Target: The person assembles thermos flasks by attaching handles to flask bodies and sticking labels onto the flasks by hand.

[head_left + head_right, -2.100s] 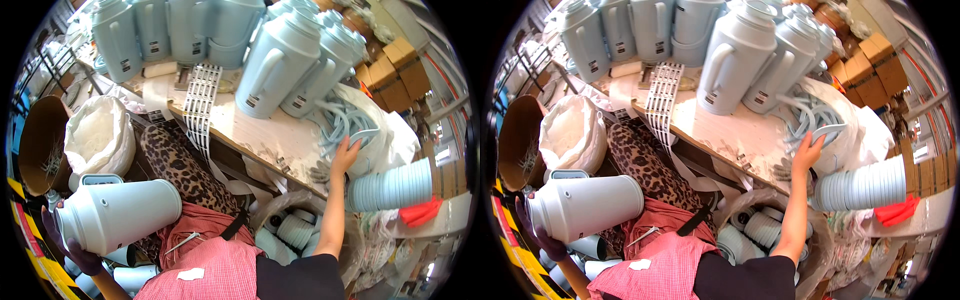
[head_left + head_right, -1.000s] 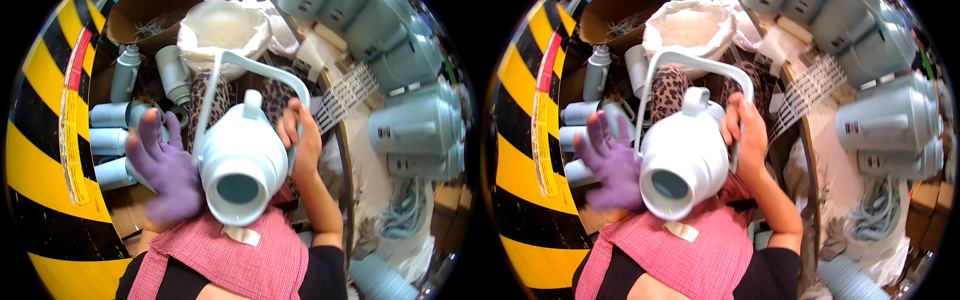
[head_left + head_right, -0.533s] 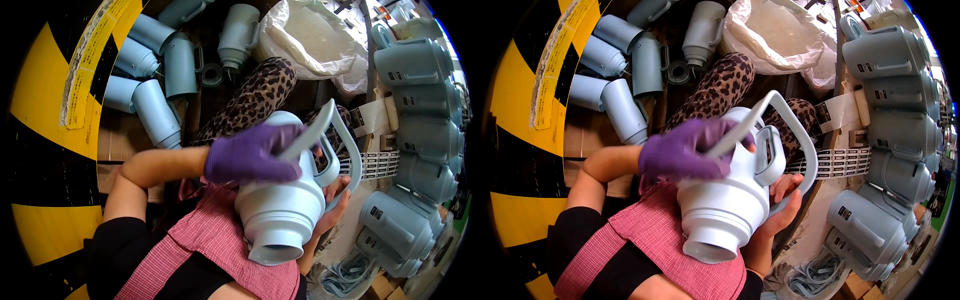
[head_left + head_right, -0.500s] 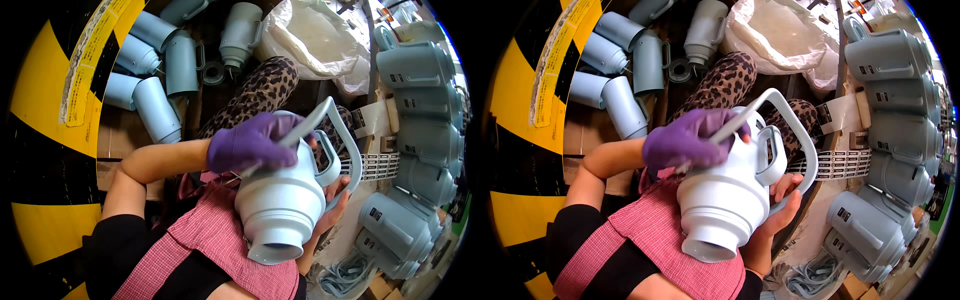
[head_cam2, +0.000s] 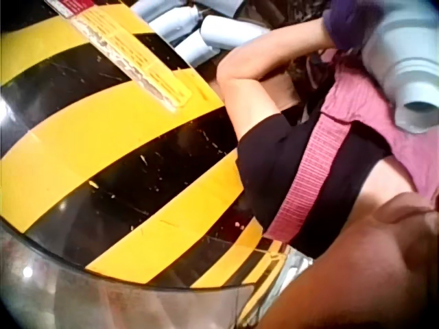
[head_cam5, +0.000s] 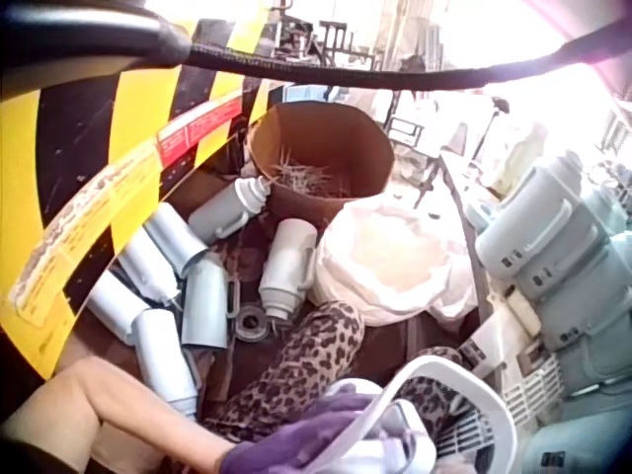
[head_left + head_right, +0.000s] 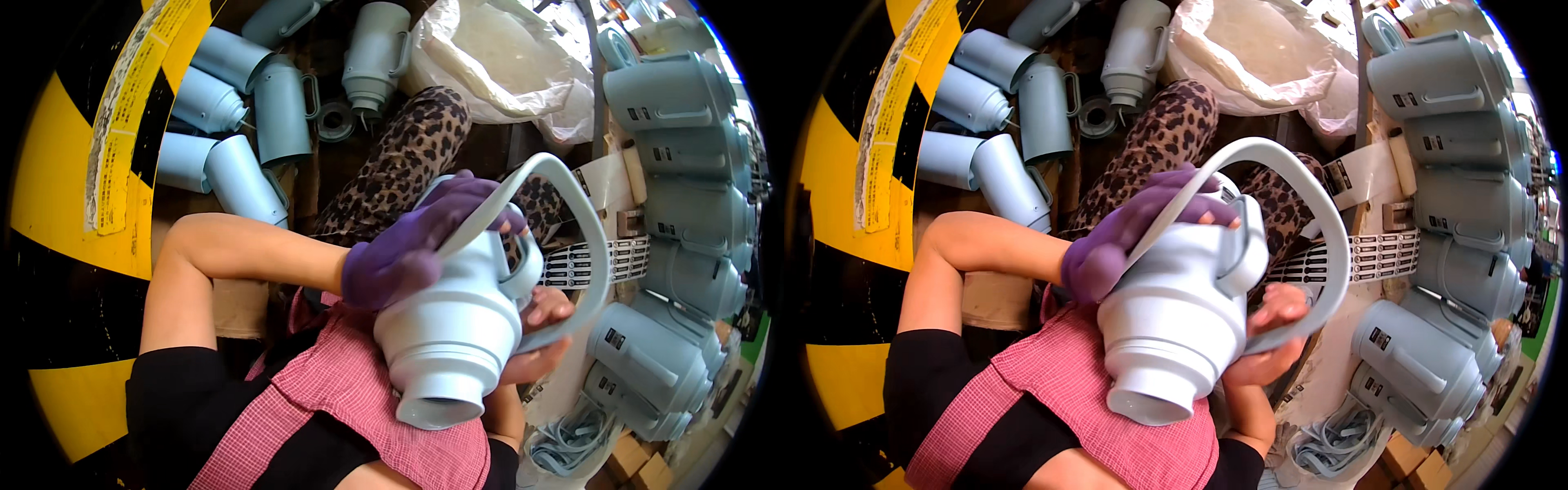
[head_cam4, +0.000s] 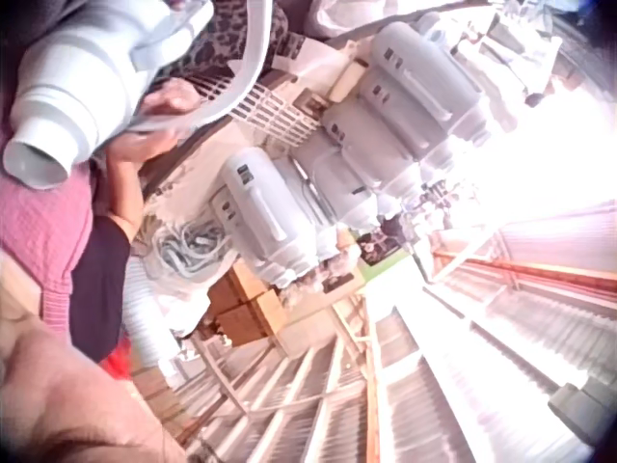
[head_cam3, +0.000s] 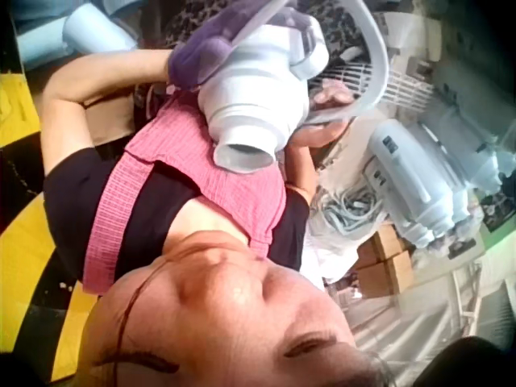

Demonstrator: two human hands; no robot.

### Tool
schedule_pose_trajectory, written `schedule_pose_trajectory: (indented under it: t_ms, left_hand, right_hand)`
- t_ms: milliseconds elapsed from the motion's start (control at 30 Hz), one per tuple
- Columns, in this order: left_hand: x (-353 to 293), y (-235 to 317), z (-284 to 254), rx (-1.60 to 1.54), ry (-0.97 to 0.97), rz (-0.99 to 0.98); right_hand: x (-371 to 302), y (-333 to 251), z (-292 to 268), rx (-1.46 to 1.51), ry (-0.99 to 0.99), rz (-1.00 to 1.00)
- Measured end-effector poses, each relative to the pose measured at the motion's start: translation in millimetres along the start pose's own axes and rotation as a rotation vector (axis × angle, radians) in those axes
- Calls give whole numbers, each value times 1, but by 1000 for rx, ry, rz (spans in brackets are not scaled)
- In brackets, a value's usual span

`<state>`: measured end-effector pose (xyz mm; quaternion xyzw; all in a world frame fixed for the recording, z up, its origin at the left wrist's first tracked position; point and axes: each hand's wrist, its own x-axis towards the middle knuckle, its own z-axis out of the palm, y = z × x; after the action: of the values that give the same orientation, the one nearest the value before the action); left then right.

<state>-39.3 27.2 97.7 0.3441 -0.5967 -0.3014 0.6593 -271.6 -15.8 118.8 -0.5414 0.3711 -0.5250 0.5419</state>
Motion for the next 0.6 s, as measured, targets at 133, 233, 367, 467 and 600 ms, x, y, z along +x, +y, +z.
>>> schedule_pose_trajectory:
  t_ms: [133, 233, 367, 467, 600]
  left_hand:
    - [-6, 16, 18, -256, -71, 257]
    - [1, 26, 21, -127, -51, 214]
    - [50, -13, -44, 603, -114, 301]
    - [96, -53, -102, 1057, -143, 473]
    - [121, -59, -85, 1227, -243, 688]
  right_hand:
    - [22, 7, -17, 25, -21, -333]
    - [61, 21, -21, 264, -145, -39]
    - [131, 61, 0, 221, -554, -54]
    - [157, 75, 24, 247, -723, 228]
    - [139, 72, 11, 146, -262, 89]
